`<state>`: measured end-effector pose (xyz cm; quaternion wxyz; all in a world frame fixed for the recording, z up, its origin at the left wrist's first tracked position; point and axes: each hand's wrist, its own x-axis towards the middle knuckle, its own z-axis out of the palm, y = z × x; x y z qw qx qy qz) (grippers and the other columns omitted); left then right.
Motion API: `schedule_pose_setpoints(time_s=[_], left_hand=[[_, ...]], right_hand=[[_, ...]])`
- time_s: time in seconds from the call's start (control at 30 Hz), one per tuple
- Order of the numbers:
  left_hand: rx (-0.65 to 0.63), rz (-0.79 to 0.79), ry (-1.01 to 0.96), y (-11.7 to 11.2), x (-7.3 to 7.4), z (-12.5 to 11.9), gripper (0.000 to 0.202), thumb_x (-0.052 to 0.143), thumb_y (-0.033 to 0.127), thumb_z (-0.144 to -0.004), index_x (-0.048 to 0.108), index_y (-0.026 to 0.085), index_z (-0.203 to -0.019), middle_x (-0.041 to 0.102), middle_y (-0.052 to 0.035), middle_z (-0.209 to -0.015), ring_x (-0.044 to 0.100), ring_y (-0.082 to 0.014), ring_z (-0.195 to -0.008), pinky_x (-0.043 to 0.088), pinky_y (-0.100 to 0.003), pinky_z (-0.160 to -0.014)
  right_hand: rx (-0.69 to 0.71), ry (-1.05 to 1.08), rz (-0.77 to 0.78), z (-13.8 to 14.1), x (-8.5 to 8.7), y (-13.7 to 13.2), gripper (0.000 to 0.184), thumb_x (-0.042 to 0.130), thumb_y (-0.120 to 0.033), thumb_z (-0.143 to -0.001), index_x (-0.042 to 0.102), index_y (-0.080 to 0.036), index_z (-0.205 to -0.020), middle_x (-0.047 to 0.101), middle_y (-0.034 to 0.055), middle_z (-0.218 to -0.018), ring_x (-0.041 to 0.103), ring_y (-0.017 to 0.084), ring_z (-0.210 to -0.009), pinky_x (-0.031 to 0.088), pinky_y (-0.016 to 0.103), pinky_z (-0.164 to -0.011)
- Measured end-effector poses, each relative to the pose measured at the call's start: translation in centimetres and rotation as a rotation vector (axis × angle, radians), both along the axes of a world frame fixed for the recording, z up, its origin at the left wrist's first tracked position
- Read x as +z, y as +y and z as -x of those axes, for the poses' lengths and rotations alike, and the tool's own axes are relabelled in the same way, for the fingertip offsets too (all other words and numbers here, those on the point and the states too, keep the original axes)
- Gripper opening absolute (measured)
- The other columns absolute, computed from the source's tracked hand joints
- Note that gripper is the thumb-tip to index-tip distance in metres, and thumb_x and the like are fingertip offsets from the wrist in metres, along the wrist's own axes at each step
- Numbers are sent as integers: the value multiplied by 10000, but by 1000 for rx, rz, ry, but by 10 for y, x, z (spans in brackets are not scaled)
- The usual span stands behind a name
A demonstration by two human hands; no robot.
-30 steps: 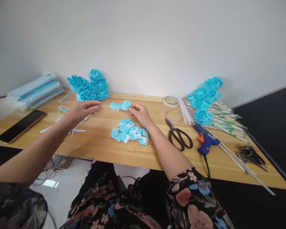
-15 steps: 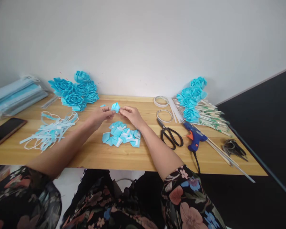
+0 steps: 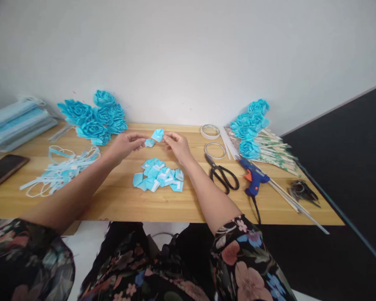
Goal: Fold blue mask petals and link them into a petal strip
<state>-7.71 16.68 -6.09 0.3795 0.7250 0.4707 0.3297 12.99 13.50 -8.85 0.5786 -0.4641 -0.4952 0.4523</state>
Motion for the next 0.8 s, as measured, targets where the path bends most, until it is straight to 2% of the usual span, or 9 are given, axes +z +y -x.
schedule_pose_setpoints(time_s=[0.07, 0.13, 0.2, 0.27, 0.43, 0.63, 0.8], left_hand=[[33, -189, 179, 9, -2, 6, 350, 563, 352, -811, 756, 152, -1024, 763, -79, -911, 646, -186, -763, 476, -280, -691], [20, -373, 351, 16, -7, 11, 337, 522, 304, -842, 768, 157, -1020, 764, -93, -1007, 664, -221, -891, 488, -311, -792], [-22, -505, 470, 19, -15, 12, 339, 484, 254, -860, 774, 165, -1011, 757, -97, -1025, 655, -235, -953, 484, -329, -846], [-47, -580, 556, 19, -22, 12, 351, 462, 219, -871, 776, 166, -1017, 746, -106, -991, 644, -235, -944, 481, -333, -839], [-94, -616, 692, 16, -29, 10, 387, 434, 177, -896, 772, 187, -1084, 694, -109, -894, 607, -227, -847, 451, -332, -754], [-145, -609, 751, 17, -31, 8, 361, 440, 223, -929, 778, 200, -1054, 657, -108, -877, 579, -239, -878, 422, -344, -771], [-155, -564, 793, 17, -30, 6, 400, 400, 263, -957, 777, 159, -1041, 645, -135, -889, 570, -259, -884, 399, -365, -755]], right_hand=[[-63, 53, 55, -5, 1, 1, 322, 743, -476, -676, 646, -185, -774, 634, -13, -756, 542, 96, -676, 474, 192, -543], [-91, 77, 104, -7, 0, 2, 317, 754, -458, -665, 634, -178, -754, 622, -11, -755, 528, 90, -665, 451, 177, -499], [-91, 82, 137, -8, 0, 2, 295, 753, -430, -670, 631, -173, -746, 616, -10, -748, 528, 84, -658, 430, 164, -476], [-83, 82, 157, -8, -1, 2, 266, 740, -406, -686, 634, -170, -751, 616, -9, -748, 536, 80, -656, 422, 155, -469], [-66, 78, 189, -5, -1, 2, 197, 704, -345, -720, 632, -164, -753, 616, -11, -739, 544, 75, -639, 416, 151, -458], [-56, 55, 224, -4, 1, 1, 150, 685, -298, -751, 643, -155, -756, 637, -1, -746, 567, 79, -648, 409, 147, -452], [-35, 0, 278, -2, 4, 3, 121, 623, -201, -821, 645, -144, -717, 652, 0, -706, 573, 67, -602, 410, 140, -441]])
